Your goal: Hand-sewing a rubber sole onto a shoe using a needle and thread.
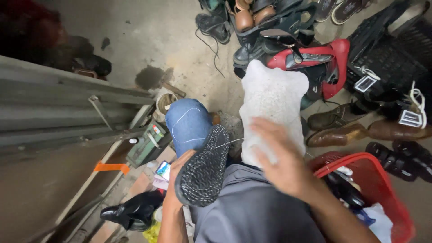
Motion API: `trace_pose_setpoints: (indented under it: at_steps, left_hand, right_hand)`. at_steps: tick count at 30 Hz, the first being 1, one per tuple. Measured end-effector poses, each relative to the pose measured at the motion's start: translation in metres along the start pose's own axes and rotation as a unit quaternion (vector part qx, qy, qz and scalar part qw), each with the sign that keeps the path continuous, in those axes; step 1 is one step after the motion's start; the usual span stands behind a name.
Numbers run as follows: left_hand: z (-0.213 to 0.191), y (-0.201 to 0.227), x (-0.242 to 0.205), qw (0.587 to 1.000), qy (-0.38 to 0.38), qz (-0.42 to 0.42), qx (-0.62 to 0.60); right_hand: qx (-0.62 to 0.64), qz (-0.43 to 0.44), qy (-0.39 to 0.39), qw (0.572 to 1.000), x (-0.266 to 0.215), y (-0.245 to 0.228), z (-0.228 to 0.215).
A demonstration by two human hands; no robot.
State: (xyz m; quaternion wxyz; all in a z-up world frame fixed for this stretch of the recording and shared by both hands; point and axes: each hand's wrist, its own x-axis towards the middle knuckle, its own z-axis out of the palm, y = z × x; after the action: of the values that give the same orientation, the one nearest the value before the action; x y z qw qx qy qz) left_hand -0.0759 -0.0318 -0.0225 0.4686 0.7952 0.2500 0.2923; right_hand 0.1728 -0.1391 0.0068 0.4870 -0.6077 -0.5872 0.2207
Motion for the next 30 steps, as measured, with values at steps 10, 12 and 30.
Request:
trace_pose_setpoints:
  at_steps: [10,12,30]
  left_hand:
    - [0.005,0.050,-0.019,0.990,0.012,-0.064,0.129]
    - [0.008,0.051,-0.020,0.985,0.030,-0.025,0.167]
    - [-0.007,0.034,-0.043,0.985,0.037,0.053,0.161]
  right_hand:
    - [0.086,0.054,-0.076,0.992,-0.030,-0.006,0.017]
    - [0.213,0.053,-0.122,0.968,-0.033,-0.009,0.013]
    - [-0.115,0.044,-0.129,0.984,-0.045,-0.033,0.050]
